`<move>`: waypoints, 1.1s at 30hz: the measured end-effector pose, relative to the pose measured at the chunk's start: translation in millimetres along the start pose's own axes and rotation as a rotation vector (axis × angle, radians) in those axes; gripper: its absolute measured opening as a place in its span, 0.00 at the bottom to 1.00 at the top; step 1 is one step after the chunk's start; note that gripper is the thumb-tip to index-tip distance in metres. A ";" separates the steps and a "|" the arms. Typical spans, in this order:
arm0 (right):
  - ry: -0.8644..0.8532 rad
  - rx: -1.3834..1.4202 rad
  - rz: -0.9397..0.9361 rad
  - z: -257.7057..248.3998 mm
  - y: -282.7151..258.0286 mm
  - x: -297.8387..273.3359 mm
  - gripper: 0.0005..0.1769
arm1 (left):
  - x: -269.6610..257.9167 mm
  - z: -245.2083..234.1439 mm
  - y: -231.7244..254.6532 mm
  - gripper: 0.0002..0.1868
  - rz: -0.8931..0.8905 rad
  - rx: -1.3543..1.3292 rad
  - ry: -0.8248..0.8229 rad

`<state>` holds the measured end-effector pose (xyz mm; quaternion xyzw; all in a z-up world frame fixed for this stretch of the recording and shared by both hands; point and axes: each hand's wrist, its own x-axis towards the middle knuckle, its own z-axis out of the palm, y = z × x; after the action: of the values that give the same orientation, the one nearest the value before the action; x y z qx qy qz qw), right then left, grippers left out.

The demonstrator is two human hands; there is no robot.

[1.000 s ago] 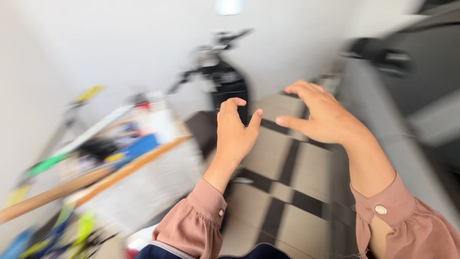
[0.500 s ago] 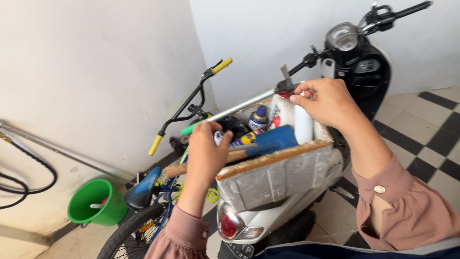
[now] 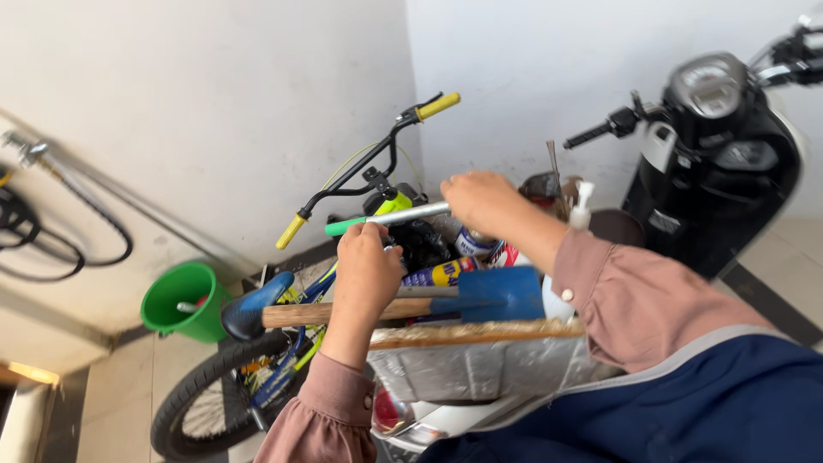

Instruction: The person organizes various tools and items in a styrofoam box placed on a scooter seat, picking up items including spray cans, cloths, and small components to arrange them inside the container.

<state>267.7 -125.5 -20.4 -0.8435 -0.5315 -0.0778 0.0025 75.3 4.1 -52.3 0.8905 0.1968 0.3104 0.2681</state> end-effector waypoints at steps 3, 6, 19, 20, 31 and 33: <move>-0.097 -0.001 -0.008 17.1 2.5 8.5 0.10 | 3.1 22.7 0.1 0.18 -0.009 0.062 0.020; -0.068 0.016 -0.067 21.7 10.0 7.6 0.11 | 9.0 46.8 4.1 0.29 0.054 0.108 0.066; -0.049 -0.066 -0.165 -45.3 35.5 11.8 0.10 | -10.0 57.8 38.9 0.34 -0.262 0.419 0.044; -0.032 -0.046 -0.178 -53.2 44.4 8.0 0.10 | -12.6 57.4 41.1 0.33 -0.251 0.421 0.061; 0.194 0.051 -0.066 -124.8 190.9 -71.9 0.17 | -4.4 62.4 106.6 0.33 -0.044 0.371 0.346; 0.254 0.110 -0.073 -121.7 237.9 -95.6 0.17 | 2.1 60.3 135.7 0.27 0.101 0.084 0.327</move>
<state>425.0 -325.2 105.7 -0.8055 -0.5609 -0.1545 0.1132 141.5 -121.9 -10.0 0.8474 0.2056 0.4555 0.1792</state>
